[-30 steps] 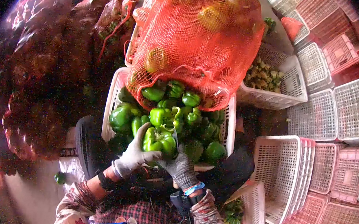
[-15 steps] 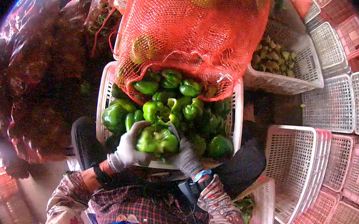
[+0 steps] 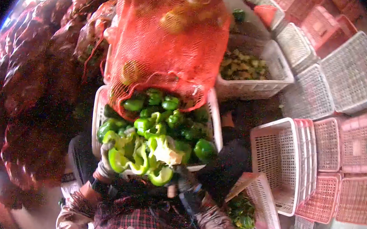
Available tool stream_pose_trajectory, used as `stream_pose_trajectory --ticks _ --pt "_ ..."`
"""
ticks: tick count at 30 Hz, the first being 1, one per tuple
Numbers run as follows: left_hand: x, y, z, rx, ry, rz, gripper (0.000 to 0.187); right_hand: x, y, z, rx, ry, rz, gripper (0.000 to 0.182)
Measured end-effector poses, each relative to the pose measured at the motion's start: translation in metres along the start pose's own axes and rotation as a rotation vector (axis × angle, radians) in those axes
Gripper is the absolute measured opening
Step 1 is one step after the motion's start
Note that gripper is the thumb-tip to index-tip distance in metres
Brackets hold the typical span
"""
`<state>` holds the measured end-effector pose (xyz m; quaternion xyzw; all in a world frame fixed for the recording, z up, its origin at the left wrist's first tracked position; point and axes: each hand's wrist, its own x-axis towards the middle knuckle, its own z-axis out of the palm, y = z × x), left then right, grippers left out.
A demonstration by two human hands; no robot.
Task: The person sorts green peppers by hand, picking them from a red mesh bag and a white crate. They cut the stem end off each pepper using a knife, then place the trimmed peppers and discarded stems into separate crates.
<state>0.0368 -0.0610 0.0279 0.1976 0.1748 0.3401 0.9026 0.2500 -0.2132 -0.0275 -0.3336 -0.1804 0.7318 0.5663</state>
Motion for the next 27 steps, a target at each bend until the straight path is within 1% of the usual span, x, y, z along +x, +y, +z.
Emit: stream_pose_trajectory --ticks 1,3,4,5,6,7,8,9,10,11,12,13,14,15,16,17,18,20,21,22,24,25,26,27 --pt "0.006 -0.013 -0.002 -0.054 -0.018 0.042 0.086 -0.006 0.012 -0.010 0.230 0.011 0.037 0.049" --pt "0.019 -0.023 0.002 0.040 0.021 0.220 0.079 -0.020 0.010 -0.003 0.565 0.006 -0.029 0.047" --pt "0.024 -0.016 0.018 -0.024 0.019 0.203 0.076 -0.026 0.005 0.004 0.662 0.046 -0.093 0.046" --pt "0.029 -0.013 0.028 -0.088 0.030 0.186 0.074 -0.033 -0.003 0.009 0.604 0.175 -0.218 0.046" --pt "0.042 -0.011 0.025 -0.046 0.041 0.190 0.072 -0.036 -0.019 0.024 0.284 0.475 -0.460 0.046" --pt "0.052 -0.007 0.046 0.037 0.007 0.248 0.069 -0.039 -0.035 0.039 -0.083 0.870 -0.578 0.046" --pt "0.062 -0.003 0.073 0.121 -0.024 0.304 0.068 -0.056 -0.041 0.018 -0.154 0.810 -0.537 0.046" --pt "0.074 0.000 0.099 0.362 0.009 0.316 0.068 -0.073 -0.048 -0.003 -0.227 0.747 -0.500 0.048" --pt "0.089 0.001 0.117 0.602 0.041 0.324 0.071 -0.075 -0.054 0.000 -0.225 0.815 -0.527 0.049" --pt "0.114 -0.011 0.116 1.058 -0.015 0.576 0.076 -0.077 -0.060 0.003 -0.224 0.884 -0.554 0.050" --pt "0.131 -0.025 0.120 1.289 -0.162 0.760 0.080 -0.079 -0.067 0.006 -0.223 0.954 -0.578 0.051" --pt "0.145 -0.042 0.126 1.544 -0.249 0.780 0.078 -0.077 -0.070 0.000 -0.219 0.953 -0.636 0.050" --pt "0.159 -0.059 0.126 1.801 -0.338 0.790 0.076 -0.077 -0.070 -0.007 -0.236 0.964 -0.621 0.054" --pt "0.175 -0.090 0.094 2.175 -0.481 0.736 0.072 -0.076 -0.071 -0.014 -0.252 0.976 -0.605 0.059" --pt "0.191 -0.131 0.048 2.542 -0.647 0.658 0.069 -0.076 -0.073 -0.022 -0.268 0.987 -0.590 0.065" --pt "0.200 -0.149 0.038 2.593 -0.737 0.489 0.065 -0.064 -0.096 0.005 -0.333 0.957 -0.634 0.070" --pt "0.210 -0.167 0.029 2.629 -0.824 0.311 0.061 -0.057 -0.108 0.015 -0.354 0.941 -0.678 0.074" --pt "0.213 -0.141 0.076 2.605 -0.912 -0.067 0.072 -0.046 -0.116 0.015 -0.337 0.900 -0.793 0.084" --pt "0.215 -0.134 0.077 2.380 -0.857 -0.079 0.089 -0.042 -0.120 0.014 -0.346 0.867 -0.844 0.089" --pt "0.211 -0.124 0.083 2.246 -0.789 -0.035 0.078 -0.038 -0.122 0.017 -0.702 0.918 -0.863 0.086" --pt "0.194 -0.105 0.068 1.265 -0.530 0.008 0.056 -0.029 -0.110 0.007 -0.881 0.913 -0.862 0.085" --pt "0.173 -0.100 0.075 1.163 -0.322 0.158 0.037 -0.024 -0.104 0.002 -0.969 0.911 -0.865 0.085" --pt "0.145 -0.078 0.096 1.023 -0.266 0.031 0.035 -0.025 -0.107 0.014 -1.125 0.939 -0.789 0.081" --pt "0.123 -0.076 0.090 0.894 -0.170 -0.008 0.036 -0.020 -0.101 0.016 -1.248 0.883 -0.793 0.079"
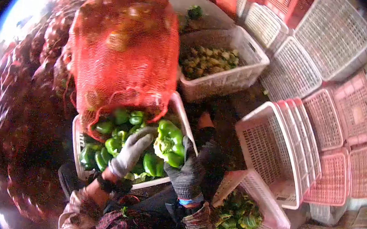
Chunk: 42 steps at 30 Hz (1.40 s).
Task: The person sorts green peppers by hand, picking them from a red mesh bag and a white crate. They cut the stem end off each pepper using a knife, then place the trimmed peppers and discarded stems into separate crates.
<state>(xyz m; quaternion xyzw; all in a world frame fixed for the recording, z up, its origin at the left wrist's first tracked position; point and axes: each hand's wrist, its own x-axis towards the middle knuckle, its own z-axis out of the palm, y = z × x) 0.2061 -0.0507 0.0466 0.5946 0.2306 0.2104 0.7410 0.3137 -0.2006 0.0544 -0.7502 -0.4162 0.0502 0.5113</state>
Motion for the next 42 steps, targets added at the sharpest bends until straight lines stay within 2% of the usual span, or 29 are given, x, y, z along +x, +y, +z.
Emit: stream_pose_trajectory --ticks 1,3,4,5,7,9,10,11,13,14,15,17,18,19,21,23,24,26,27,29,30,31,32,33,34,36,39,40,42 --pt "-0.022 0.001 0.000 -0.137 0.074 -0.058 0.037 -0.003 -0.001 0.007 -0.067 -0.051 -0.088 0.078" --pt "-0.053 0.009 0.008 -0.118 0.189 -0.112 0.039 -0.012 -0.011 0.020 -0.166 -0.124 -0.235 0.076" --pt "-0.059 -0.002 0.008 0.004 0.285 0.009 0.040 -0.021 -0.025 0.022 -0.173 -0.225 -0.233 0.076" --pt "-0.072 0.000 0.004 0.197 0.339 0.018 0.039 -0.033 -0.019 0.032 -0.074 -0.336 -0.134 0.076" --pt "-0.091 0.001 0.002 0.029 0.339 0.034 0.038 -0.045 -0.028 0.038 -0.098 -0.389 -0.121 0.083" --pt "-0.107 -0.010 -0.005 0.163 0.321 0.137 0.034 -0.056 -0.042 0.036 -0.075 -0.521 -0.001 0.089" --pt "-0.112 -0.016 -0.014 0.246 0.256 0.135 0.034 -0.060 -0.047 0.037 -0.060 -0.583 0.062 0.092" --pt "-0.116 -0.021 -0.023 0.324 0.195 0.134 0.034 -0.064 -0.046 0.040 -0.023 -0.567 0.018 0.093" --pt "-0.118 -0.015 -0.029 0.253 0.116 0.053 0.031 -0.070 -0.040 0.043 0.047 -0.545 -0.067 0.094" --pt "-0.118 -0.010 -0.030 0.235 0.091 0.042 0.028 -0.071 -0.038 0.044 0.021 -0.525 -0.126 0.088" --pt "-0.118 -0.021 -0.036 0.253 0.041 0.077 0.028 -0.070 -0.032 0.045 0.083 -0.570 -0.042 0.086" --pt "-0.115 -0.016 -0.045 0.577 -0.207 0.175 0.033 -0.071 -0.015 0.043 0.211 -0.657 0.141 0.082" --pt "-0.112 -0.017 -0.046 0.548 -0.194 0.144 0.033 -0.069 -0.012 0.042 0.259 -0.594 0.062 0.078" --pt "-0.110 -0.022 -0.047 0.537 -0.188 0.037 0.035 -0.066 -0.007 0.042 0.224 -0.600 0.140 0.065" --pt "-0.101 -0.029 -0.046 0.186 -0.063 -0.069 0.040 -0.050 -0.006 0.042 0.262 -0.555 0.242 0.051" --pt "-0.099 -0.029 -0.051 -0.173 0.072 -0.028 0.037 -0.039 -0.014 0.046 0.312 -0.404 0.340 0.040" --pt "-0.101 -0.023 -0.052 -0.352 0.138 -0.028 0.037 -0.026 -0.035 0.046 0.266 -0.234 0.206 0.042" --pt "-0.106 -0.014 -0.058 -0.557 0.269 -0.040 0.037 -0.001 -0.053 0.051 0.227 -0.112 0.022 0.051" --pt "-0.110 0.001 -0.058 -0.399 0.338 -0.001 0.036 0.003 -0.048 0.055 0.081 -0.144 -0.058 0.057" --pt "-0.120 -0.016 -0.064 -0.211 0.445 0.004 0.044 0.012 -0.037 0.062 -0.209 -0.172 -0.231 0.069" --pt "-0.125 -0.029 -0.067 -0.357 0.460 -0.034 0.043 0.009 -0.024 0.075 -0.343 -0.363 -0.127 0.071" --pt "-0.126 -0.039 -0.066 -0.325 0.421 0.052 0.044 0.000 -0.012 0.080 -0.321 -0.412 -0.120 0.071" --pt "-0.129 -0.054 -0.064 -0.337 0.483 0.056 0.041 -0.008 0.000 0.085 -0.298 -0.461 -0.111 0.071" --pt "-0.130 -0.040 -0.058 -0.465 0.496 -0.026 0.040 -0.018 0.012 0.089 -0.276 -0.510 -0.101 0.072" --pt "-0.133 -0.027 -0.053 -0.596 0.519 -0.106 0.040 -0.025 -0.003 0.080 -0.145 -0.431 -0.104 0.070" --pt "-0.133 -0.023 -0.037 -0.651 0.412 -0.153 0.039 -0.038 -0.048 0.052 0.079 -0.380 -0.109 0.064" --pt "-0.127 -0.054 0.003 -0.637 0.133 -0.203 0.040 -0.064 -0.043 0.028 -0.035 -0.483 -0.104 0.060" --pt "-0.124 -0.046 0.009 -0.441 -0.059 -0.162 0.043 -0.068 -0.035 0.015 0.053 -0.407 -0.034 0.052" --pt "-0.113 -0.008 0.018 -0.158 -0.387 -0.049 0.055 -0.070 -0.036 -0.025 -0.010 -0.176 0.025 0.043"
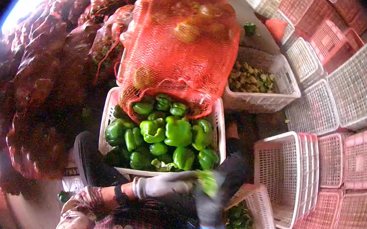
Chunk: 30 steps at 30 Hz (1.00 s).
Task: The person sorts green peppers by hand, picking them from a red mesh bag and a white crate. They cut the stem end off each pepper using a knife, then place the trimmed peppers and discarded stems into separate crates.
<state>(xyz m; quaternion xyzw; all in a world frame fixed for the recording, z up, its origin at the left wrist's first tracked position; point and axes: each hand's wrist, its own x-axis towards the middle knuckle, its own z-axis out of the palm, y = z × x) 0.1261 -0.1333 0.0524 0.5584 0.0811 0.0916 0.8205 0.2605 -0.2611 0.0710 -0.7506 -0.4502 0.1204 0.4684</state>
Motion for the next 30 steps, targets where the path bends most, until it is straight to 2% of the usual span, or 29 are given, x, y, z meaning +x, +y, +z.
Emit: stream_pose_trajectory --ticks 2,3,5,7,9,11,12,13,14,15,16,18,20,21,23,24,27,28,29,30 --pt "0.003 0.027 -0.013 0.432 0.225 0.045 0.045 -0.020 0.011 -0.058 -0.344 0.257 -0.038 0.038" --pt "0.008 0.024 -0.032 0.599 0.363 0.075 0.041 -0.045 0.041 -0.093 -0.635 0.260 -0.004 0.044" --pt "0.010 0.018 -0.086 0.845 0.673 0.171 0.024 -0.088 0.049 -0.128 -0.624 0.310 0.263 0.043" --pt "0.012 0.024 -0.139 1.230 0.831 0.103 0.027 -0.078 0.059 -0.129 -0.726 0.251 0.065 0.043" --pt "0.013 0.006 -0.192 1.681 0.882 0.039 0.033 -0.063 0.073 -0.127 -0.808 0.185 -0.139 0.043" --pt "0.022 -0.005 -0.216 1.928 0.729 -0.220 0.043 -0.060 0.084 -0.126 -0.889 0.119 -0.316 0.042" --pt "0.030 -0.010 -0.221 2.031 0.663 -0.332 0.055 -0.056 0.088 -0.124 -0.933 0.090 -0.411 0.043" --pt "0.032 -0.020 -0.237 2.118 0.559 -0.301 0.066 -0.053 0.095 -0.106 -0.121 0.181 0.003 0.042" --pt "0.039 -0.009 -0.239 2.129 0.344 -0.498 0.066 -0.034 0.070 -0.078 0.217 0.140 0.222 0.042" --pt "0.044 0.002 -0.240 2.114 0.126 -0.696 0.065 -0.016 0.046 -0.049 0.544 0.174 0.452 0.043" --pt "0.046 -0.017 -0.261 2.285 0.052 -0.629 0.065 0.013 0.006 -0.028 0.400 0.089 0.485 0.044" --pt "0.052 0.008 -0.244 2.127 0.102 -0.626 0.064 0.010 0.027 0.008 0.681 0.012 0.530 0.044" --pt "0.056 0.010 -0.246 2.055 0.171 -0.594 0.062 0.009 0.023 0.019 0.439 -0.229 0.523 0.046" --pt "0.056 0.011 -0.249 2.061 0.181 -0.527 0.063 0.009 0.016 0.030 0.579 -0.241 0.655 0.047" --pt "0.057 0.014 -0.250 2.058 0.210 -0.371 0.065 0.006 0.018 0.053 0.644 -0.153 0.583 0.045" --pt "0.057 0.017 -0.250 1.975 0.260 -0.431 0.073 0.007 0.020 0.056 0.664 -0.120 0.543 0.045" --pt "0.022 0.047 -0.214 1.789 0.566 -0.198 0.079 0.022 0.014 0.054 0.576 -0.211 0.548 0.046" --pt "0.010 0.061 -0.196 1.536 0.712 -0.222 0.075 0.030 0.020 0.059 0.673 -0.286 0.677 0.047" --pt "0.001 0.063 -0.185 1.265 0.831 -0.202 0.072 0.040 0.013 0.063 0.799 -0.279 0.667 0.047" --pt "-0.015 0.053 -0.181 1.069 0.847 -0.059 0.073 0.051 0.003 0.074 0.735 -0.288 0.640 0.046"
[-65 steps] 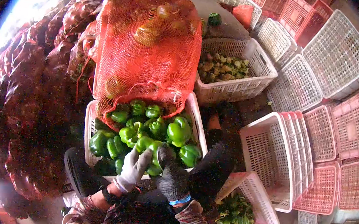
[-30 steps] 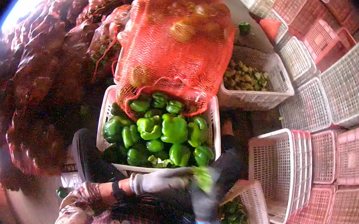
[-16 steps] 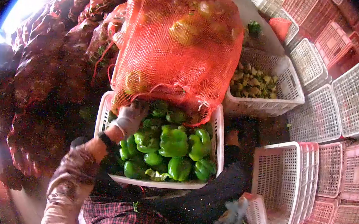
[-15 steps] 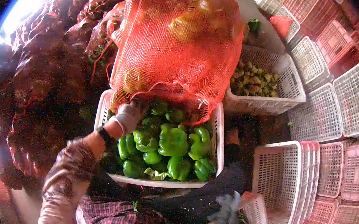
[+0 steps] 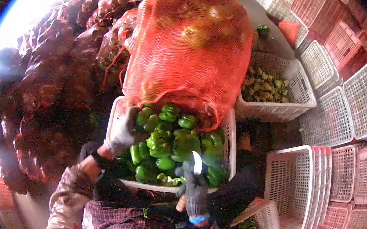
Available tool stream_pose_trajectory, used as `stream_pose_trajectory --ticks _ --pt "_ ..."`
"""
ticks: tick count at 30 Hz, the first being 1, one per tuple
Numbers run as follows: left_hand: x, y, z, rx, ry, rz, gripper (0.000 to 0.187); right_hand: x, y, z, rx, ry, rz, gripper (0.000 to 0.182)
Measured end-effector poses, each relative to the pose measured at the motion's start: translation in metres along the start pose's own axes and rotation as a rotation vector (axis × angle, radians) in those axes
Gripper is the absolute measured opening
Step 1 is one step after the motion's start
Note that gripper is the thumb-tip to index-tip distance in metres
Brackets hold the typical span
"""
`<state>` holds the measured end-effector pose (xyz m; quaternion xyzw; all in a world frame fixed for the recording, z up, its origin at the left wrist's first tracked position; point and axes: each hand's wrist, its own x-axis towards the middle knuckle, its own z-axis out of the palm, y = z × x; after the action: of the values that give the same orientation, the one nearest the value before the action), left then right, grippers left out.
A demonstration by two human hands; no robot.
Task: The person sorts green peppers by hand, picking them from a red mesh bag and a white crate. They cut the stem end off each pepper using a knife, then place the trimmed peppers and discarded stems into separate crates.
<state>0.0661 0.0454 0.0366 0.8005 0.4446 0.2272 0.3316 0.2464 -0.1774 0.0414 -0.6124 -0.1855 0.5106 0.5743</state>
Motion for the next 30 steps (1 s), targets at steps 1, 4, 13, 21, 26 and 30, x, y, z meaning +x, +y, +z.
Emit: stream_pose_trajectory --ticks 1,4,13,21,26,30 --pt "-0.019 -0.009 -0.001 -0.226 0.046 0.024 0.074 0.009 -0.005 0.018 -0.070 0.000 -0.016 0.045" --pt "-0.066 0.019 0.006 -0.520 0.122 0.145 0.088 0.034 0.017 0.042 -0.378 -0.119 -0.081 0.047" --pt "-0.111 0.053 -0.018 -1.588 -0.428 -0.309 0.065 0.010 -0.001 0.059 -0.026 -0.270 -0.374 0.079" --pt "-0.128 0.054 -0.017 -1.760 -0.465 -0.378 0.064 0.005 -0.050 0.068 -0.751 -0.313 -0.754 0.055" --pt "-0.126 0.045 0.014 -1.358 0.071 -0.152 0.080 -0.038 -0.036 0.074 -0.810 -0.008 -0.589 0.016" --pt "-0.124 0.052 0.011 -1.292 0.088 -0.085 0.084 -0.052 -0.024 0.076 -0.961 -0.105 -0.439 0.018"
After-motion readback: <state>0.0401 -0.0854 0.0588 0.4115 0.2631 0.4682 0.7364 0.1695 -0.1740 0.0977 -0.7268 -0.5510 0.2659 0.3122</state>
